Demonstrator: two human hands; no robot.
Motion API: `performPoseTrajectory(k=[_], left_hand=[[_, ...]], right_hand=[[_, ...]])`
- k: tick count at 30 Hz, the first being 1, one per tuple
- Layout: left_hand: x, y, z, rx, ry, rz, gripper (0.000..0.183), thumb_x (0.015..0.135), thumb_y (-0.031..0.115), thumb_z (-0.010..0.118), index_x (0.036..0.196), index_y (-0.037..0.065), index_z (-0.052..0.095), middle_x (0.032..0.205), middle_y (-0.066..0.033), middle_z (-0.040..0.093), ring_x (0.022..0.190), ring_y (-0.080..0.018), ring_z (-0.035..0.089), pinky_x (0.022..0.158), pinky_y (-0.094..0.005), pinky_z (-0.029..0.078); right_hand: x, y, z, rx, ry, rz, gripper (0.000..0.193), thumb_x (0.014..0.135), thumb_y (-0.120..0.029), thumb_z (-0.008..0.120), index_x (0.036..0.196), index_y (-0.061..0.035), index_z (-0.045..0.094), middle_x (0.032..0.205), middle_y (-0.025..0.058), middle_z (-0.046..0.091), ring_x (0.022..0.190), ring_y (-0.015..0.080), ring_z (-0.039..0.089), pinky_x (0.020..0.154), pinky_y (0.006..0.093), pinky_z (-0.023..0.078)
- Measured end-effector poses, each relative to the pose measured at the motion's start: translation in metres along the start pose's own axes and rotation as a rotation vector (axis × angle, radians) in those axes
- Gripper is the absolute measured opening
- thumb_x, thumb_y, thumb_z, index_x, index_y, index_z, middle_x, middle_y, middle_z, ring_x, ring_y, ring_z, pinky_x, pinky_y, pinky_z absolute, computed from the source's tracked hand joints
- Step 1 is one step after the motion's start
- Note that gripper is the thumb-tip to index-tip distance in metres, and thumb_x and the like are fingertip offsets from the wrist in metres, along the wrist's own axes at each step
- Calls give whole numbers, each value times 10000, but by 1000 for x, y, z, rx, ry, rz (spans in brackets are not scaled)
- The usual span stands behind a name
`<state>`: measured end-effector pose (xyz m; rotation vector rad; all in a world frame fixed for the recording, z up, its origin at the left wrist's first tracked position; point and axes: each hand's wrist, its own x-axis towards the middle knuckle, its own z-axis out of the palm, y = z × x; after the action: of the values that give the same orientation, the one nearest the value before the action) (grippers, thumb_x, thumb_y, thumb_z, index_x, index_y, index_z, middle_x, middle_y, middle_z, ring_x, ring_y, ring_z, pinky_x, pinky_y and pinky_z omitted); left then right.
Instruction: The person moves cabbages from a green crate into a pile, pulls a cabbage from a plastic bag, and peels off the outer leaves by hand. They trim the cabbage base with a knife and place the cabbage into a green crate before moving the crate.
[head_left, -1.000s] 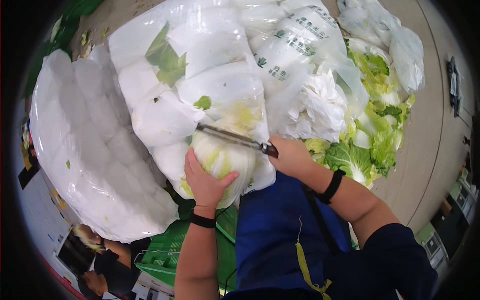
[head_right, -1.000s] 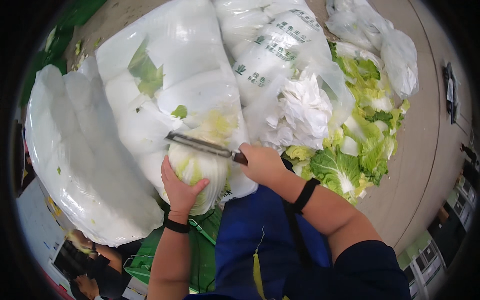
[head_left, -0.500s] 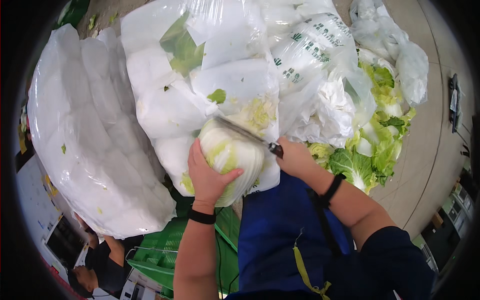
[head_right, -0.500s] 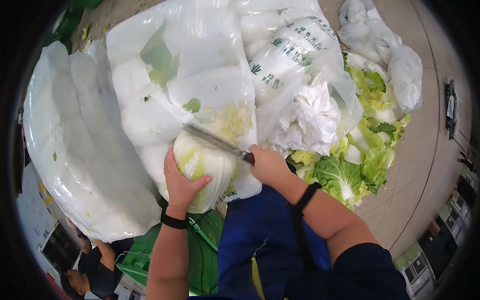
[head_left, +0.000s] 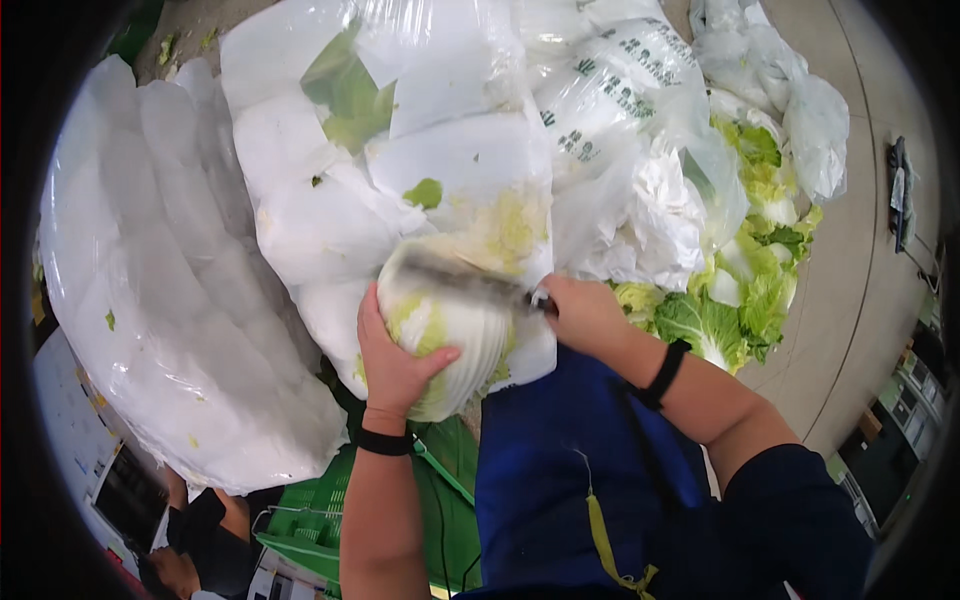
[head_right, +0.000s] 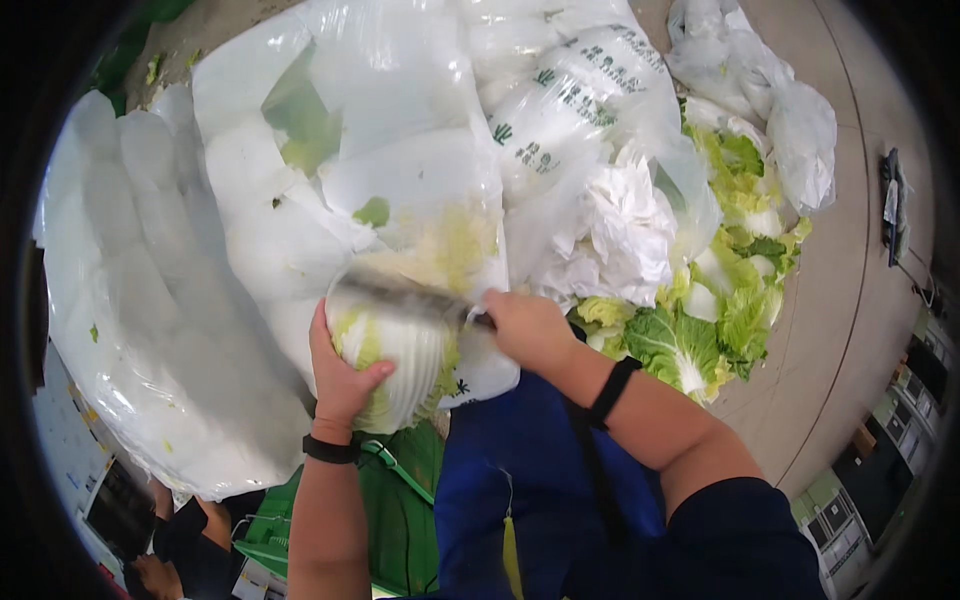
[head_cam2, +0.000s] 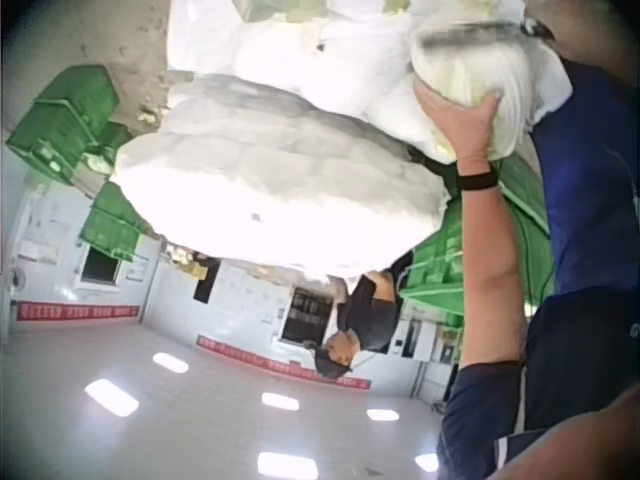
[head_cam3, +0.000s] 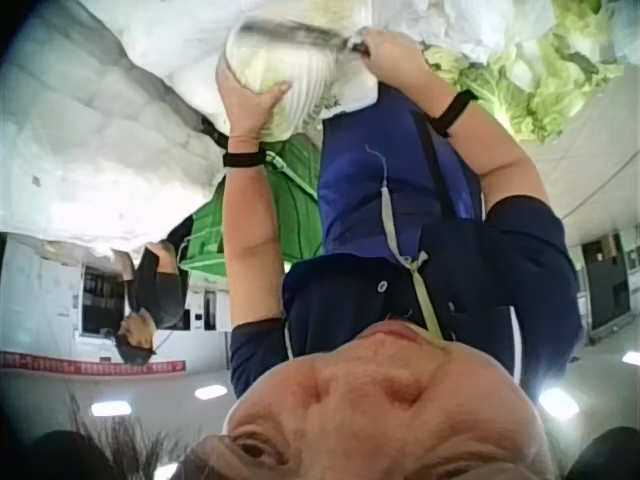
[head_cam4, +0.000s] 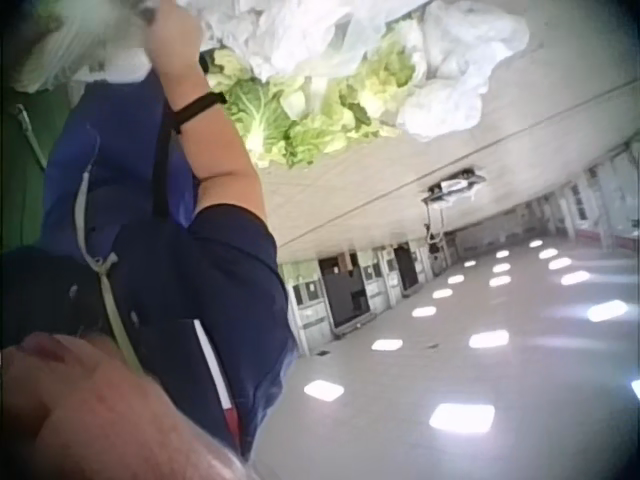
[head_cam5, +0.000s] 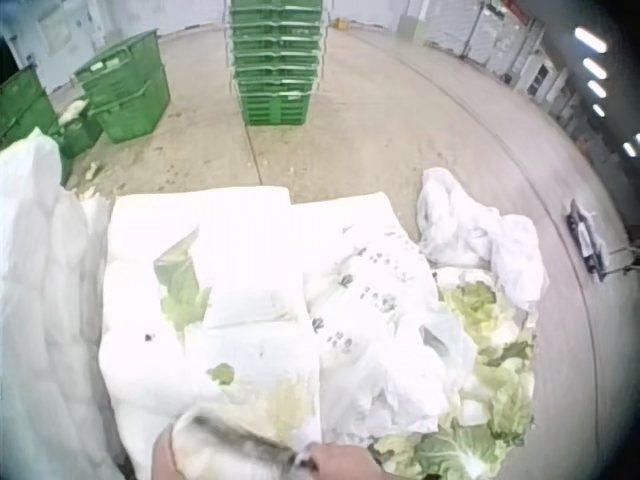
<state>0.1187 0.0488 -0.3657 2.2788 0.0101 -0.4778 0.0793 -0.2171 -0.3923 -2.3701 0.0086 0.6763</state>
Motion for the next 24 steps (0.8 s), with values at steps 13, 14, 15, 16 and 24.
performPoseTrajectory(k=[13, 14, 15, 16, 24], left_hand=[[-24, 18, 24, 236, 133, 85, 1192, 465, 582, 794, 1329, -54, 274, 1291, -239, 380, 1178, -392, 387, 983, -463, 328], [-33, 17, 32, 250, 157, 109, 1218, 469, 640, 767, 1334, -56, 267, 1297, -249, 373, 1184, -405, 378, 982, -480, 322], [-40, 19, 33, 239, 170, 92, 1213, 489, 666, 743, 1339, -55, 263, 1293, -256, 372, 1188, -412, 371, 979, -494, 319], [-41, 20, 31, 242, 164, 86, 1213, 489, 666, 743, 1339, -55, 263, 1293, -256, 372, 1188, -412, 371, 979, -494, 319], [-53, 39, 58, 426, 271, 65, 1232, 483, 667, 745, 1344, -63, 252, 1325, -259, 347, 1208, -411, 348, 1000, -486, 289]], right_hand=[[23, -9, 25, 46, -21, 308, 250, 769, -211, 603, 927, -50, 494, 750, 202, 609, 730, 393, 601, 651, 479, 470], [12, 7, 40, 135, 28, 268, 258, 762, -206, 600, 933, -44, 493, 746, 204, 607, 724, 397, 598, 658, 473, 473], [5, 7, 35, 195, 29, 269, 251, 757, -198, 598, 925, -45, 492, 746, 193, 608, 713, 390, 599, 643, 465, 475], [-4, 3, 27, 256, 24, 274, 244, 751, -190, 596, 918, -46, 492, 745, 182, 610, 702, 383, 600, 628, 457, 477], [-6, -18, -22, -49, -6, -48, 188, 728, -169, 625, 865, -87, 525, 696, 113, 590, 645, 317, 603, 562, 407, 477]])
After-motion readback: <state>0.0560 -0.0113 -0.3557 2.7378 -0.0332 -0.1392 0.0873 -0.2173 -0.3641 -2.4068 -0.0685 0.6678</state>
